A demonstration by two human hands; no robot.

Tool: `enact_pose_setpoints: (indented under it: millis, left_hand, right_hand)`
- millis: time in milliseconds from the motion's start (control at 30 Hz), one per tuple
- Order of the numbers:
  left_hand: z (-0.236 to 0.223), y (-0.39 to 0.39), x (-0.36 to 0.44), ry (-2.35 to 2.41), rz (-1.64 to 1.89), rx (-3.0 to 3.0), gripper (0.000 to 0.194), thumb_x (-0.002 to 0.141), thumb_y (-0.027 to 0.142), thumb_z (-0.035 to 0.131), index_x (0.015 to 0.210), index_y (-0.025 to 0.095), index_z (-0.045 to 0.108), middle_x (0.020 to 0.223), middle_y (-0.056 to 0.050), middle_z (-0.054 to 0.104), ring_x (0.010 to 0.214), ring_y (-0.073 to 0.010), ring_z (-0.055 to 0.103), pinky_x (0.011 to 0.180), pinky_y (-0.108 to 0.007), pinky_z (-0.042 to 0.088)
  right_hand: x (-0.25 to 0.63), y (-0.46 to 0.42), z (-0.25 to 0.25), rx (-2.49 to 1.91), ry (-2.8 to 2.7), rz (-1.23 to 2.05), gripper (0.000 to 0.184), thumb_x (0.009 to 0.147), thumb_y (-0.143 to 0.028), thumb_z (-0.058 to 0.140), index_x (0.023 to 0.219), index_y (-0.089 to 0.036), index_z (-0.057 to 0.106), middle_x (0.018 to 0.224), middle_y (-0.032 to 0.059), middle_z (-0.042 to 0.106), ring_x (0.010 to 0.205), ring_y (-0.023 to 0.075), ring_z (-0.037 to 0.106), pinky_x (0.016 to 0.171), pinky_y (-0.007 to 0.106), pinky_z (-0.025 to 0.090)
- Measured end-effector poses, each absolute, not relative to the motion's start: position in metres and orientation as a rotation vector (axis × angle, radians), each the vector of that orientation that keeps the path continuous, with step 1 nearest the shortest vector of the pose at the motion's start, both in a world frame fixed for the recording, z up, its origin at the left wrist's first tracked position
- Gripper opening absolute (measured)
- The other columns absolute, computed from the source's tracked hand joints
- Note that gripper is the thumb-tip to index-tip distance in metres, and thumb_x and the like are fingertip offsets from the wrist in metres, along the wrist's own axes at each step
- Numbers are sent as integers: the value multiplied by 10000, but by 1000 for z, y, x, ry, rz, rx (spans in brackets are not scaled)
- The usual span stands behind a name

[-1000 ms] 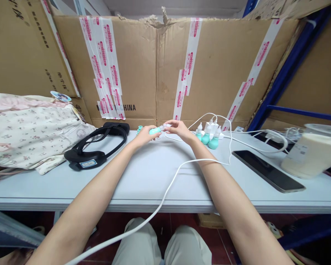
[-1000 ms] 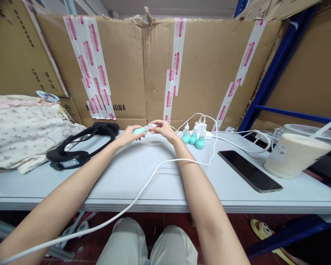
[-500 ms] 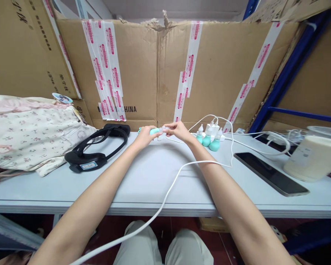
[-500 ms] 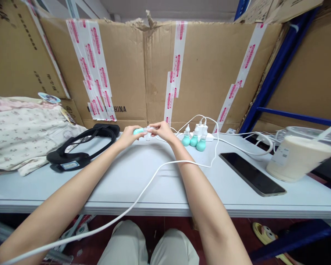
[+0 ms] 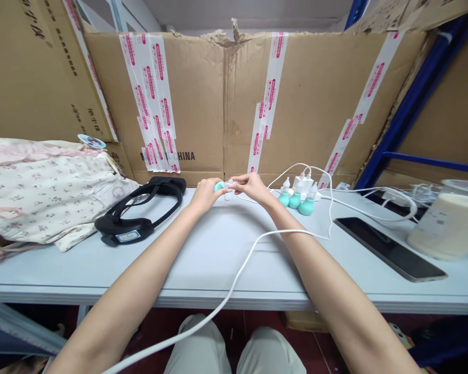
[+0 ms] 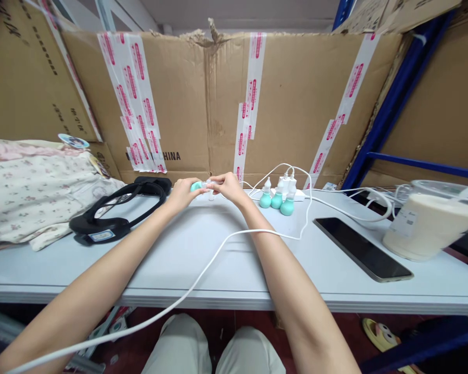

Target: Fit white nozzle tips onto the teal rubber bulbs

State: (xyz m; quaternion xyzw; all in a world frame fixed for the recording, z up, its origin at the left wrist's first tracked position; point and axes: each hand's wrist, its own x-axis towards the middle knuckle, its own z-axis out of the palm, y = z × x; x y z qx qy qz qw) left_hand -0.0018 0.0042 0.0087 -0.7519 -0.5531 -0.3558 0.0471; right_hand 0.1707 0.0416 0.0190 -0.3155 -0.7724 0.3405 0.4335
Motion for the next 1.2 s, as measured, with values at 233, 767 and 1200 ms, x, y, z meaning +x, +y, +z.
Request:
enact_pose_setpoints:
  millis: [233, 767, 1200]
  left_hand:
    - [10, 1, -5, -1655, -937, -2322, 414, 802, 560, 534, 931, 195, 680, 938, -112, 704, 873, -278, 635, 679, -298, 388]
    - [9, -1, -4, -1624, -861, -2306, 471, 798, 611, 502, 943, 204, 688, 950, -89, 710, 891, -277, 644, 685, -299, 396]
    - [-6, 28, -4, -1759, -2133, -2506, 820, 806, 756, 180, 1338, 173, 403, 1060, -125, 646, 816, -201, 638, 697, -325, 500]
  right_hand:
    - [170, 39, 20, -829, -1956, 831, 231, 636, -305, 742, 762, -112, 738, 583, 29, 646, 536, 132, 615, 566, 237, 501]
    - [167, 34, 22, -816, -1979, 894, 308, 616, -337, 742, 803, -93, 735, 629, 32, 658, 589, 133, 622, 602, 236, 522]
    - [160, 54, 5, -705, -1772, 772, 802, 650, -387, 750, 1370, -241, 428, 1262, 102, 572, 1085, 218, 580, 938, 382, 463]
